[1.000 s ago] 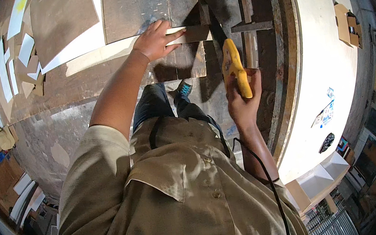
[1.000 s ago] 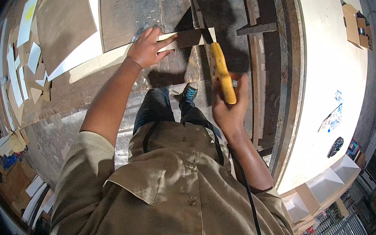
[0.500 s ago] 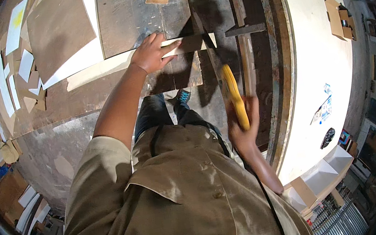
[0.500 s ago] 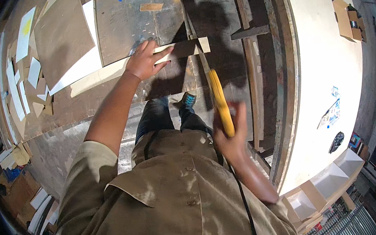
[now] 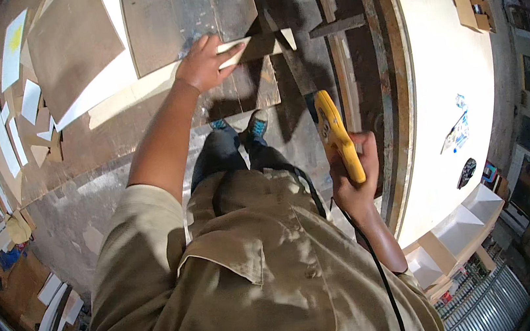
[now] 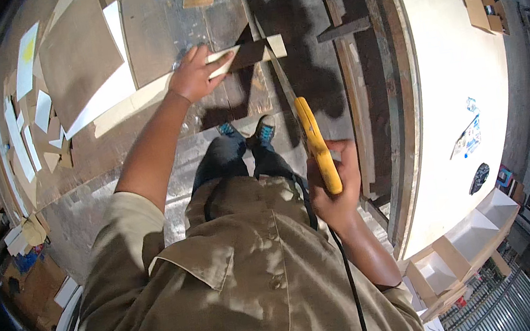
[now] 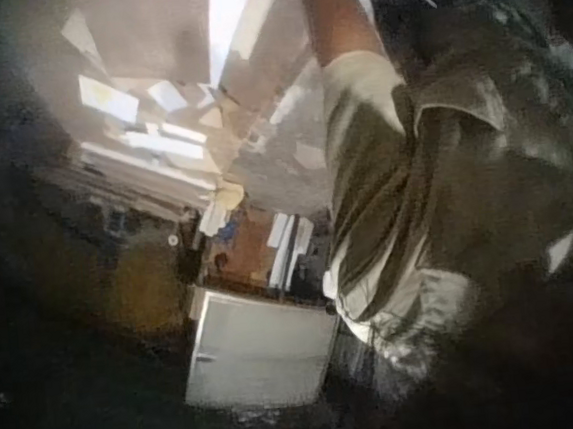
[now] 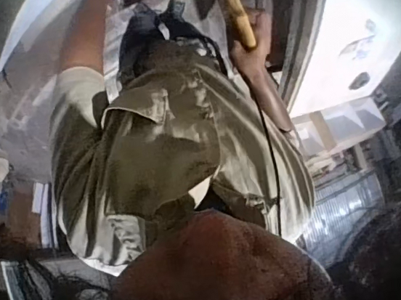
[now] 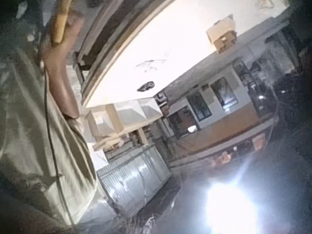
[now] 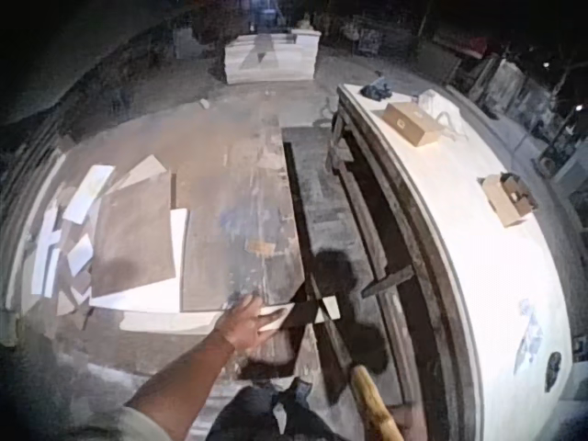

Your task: The person saws a wooden plank on a workbench using a hand saw.

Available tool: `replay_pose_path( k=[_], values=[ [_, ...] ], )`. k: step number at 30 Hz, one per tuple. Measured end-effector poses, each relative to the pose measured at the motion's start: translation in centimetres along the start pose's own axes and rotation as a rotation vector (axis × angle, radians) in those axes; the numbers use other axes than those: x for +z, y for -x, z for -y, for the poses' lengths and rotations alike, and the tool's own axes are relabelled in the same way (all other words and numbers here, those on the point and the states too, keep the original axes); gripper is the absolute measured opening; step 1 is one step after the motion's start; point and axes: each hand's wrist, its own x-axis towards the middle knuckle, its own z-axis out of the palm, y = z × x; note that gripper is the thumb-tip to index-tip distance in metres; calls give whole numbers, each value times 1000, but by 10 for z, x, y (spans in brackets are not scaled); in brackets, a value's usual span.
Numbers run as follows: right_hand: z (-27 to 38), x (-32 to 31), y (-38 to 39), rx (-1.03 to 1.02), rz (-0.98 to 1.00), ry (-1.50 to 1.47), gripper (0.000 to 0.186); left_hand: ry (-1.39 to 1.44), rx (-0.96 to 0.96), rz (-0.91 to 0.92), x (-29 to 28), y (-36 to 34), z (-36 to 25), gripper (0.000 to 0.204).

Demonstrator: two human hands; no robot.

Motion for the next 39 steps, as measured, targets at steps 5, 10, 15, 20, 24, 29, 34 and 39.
replay_pose_path(
  k=[5, 10, 15, 20, 24, 29, 34, 39],
  values=[
    [-18, 36, -52, 194, -116, -63, 30, 23, 76, -94, 8, -10, -4, 67],
    [-15, 8, 14, -24, -52, -55, 35, 2, 14, 13, 2, -5, -6, 70],
    [-39, 31, -30, 86, -86, 28, 34, 20, 50, -26, 7, -10, -6, 64],
    [-14, 10, -8, 166, 17, -144, 36, 17, -16, 26, -1, -1, -3, 60],
    [-33, -3, 7, 18, -6, -130, 39, -42, 41, -16, 2, -8, -7, 58],
    [-37, 43, -51, 96, -83, -105, 39, -19, 62, -51, 1, -8, -8, 59],
    [-36, 9, 1, -74, -102, -130, 38, 27, 46, -44, -4, -8, -8, 57],
    [-38, 50, -62, -6, -116, -67, 36, 24, 32, -15, -4, -10, -9, 58]
  ],
)
